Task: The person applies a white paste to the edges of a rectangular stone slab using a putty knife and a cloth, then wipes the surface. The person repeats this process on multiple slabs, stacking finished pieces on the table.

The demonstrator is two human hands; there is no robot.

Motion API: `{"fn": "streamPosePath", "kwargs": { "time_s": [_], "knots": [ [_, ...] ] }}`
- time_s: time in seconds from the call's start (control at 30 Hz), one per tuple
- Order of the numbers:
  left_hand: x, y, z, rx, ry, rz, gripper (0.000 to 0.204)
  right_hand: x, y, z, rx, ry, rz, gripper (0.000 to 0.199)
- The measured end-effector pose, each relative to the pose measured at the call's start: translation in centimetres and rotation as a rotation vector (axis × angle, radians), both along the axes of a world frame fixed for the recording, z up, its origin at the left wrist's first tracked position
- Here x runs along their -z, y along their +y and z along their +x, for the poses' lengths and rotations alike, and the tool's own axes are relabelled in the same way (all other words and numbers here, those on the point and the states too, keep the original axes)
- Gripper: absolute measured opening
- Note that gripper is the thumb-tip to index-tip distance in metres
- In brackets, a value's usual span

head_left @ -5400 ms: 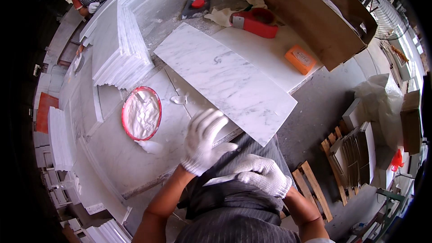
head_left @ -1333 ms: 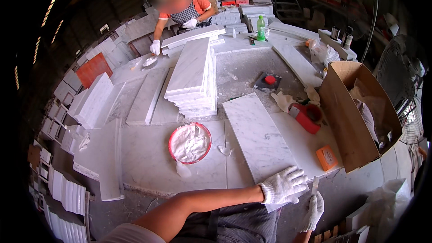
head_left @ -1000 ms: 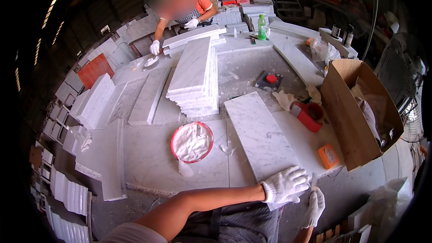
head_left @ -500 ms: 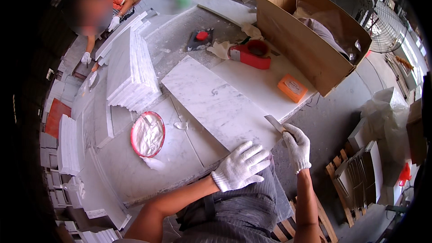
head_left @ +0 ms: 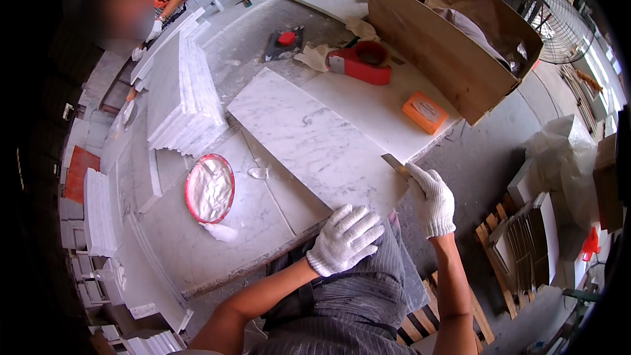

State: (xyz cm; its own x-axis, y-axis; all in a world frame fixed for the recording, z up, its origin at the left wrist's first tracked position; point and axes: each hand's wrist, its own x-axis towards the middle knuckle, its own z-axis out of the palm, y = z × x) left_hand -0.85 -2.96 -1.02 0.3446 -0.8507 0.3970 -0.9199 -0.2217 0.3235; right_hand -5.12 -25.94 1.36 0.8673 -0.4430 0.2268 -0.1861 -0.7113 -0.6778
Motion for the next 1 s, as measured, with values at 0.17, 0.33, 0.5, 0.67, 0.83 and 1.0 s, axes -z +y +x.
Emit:
{"fn": "streamPosePath", "kwargs": {
  "time_s": [0.17, 0.33, 0.5, 0.67, 0.83, 1.0],
  "knots": [
    [0.6, -0.3, 0.1, -0.001, -0.022, -0.021, 0.038, -0.1, 0.4, 0.2, 0.010, 0.011, -0.086, 0.030],
    [1.4, -0.5, 0.4, -0.005, -0.060, -0.070, 0.036, -0.8, 0.5, 0.6, -0.017, 0.082, -0.087, 0.033],
    [2.1, -0.5, 0.7, 0.010, -0.095, -0.086, 0.033, -0.3, 0.7, 0.8, 0.018, 0.048, -0.151, 0.035],
    [2.7, -0.6, 0.8, 0.001, -0.146, -0.125, 0.032, 0.0, 0.9, 1.1, 0.018, 0.036, -0.193, 0.037],
    [2.8, -1.2, 1.1, -0.013, -0.223, -0.204, 0.030, -0.4, 0.5, 1.1, -0.058, 0.070, -0.154, 0.042],
    [2.3, -1.5, 1.3, 0.001, -0.204, -0.206, 0.026, -0.7, 0.3, 0.8, -0.116, 0.086, -0.119, 0.042]
  ]
}}
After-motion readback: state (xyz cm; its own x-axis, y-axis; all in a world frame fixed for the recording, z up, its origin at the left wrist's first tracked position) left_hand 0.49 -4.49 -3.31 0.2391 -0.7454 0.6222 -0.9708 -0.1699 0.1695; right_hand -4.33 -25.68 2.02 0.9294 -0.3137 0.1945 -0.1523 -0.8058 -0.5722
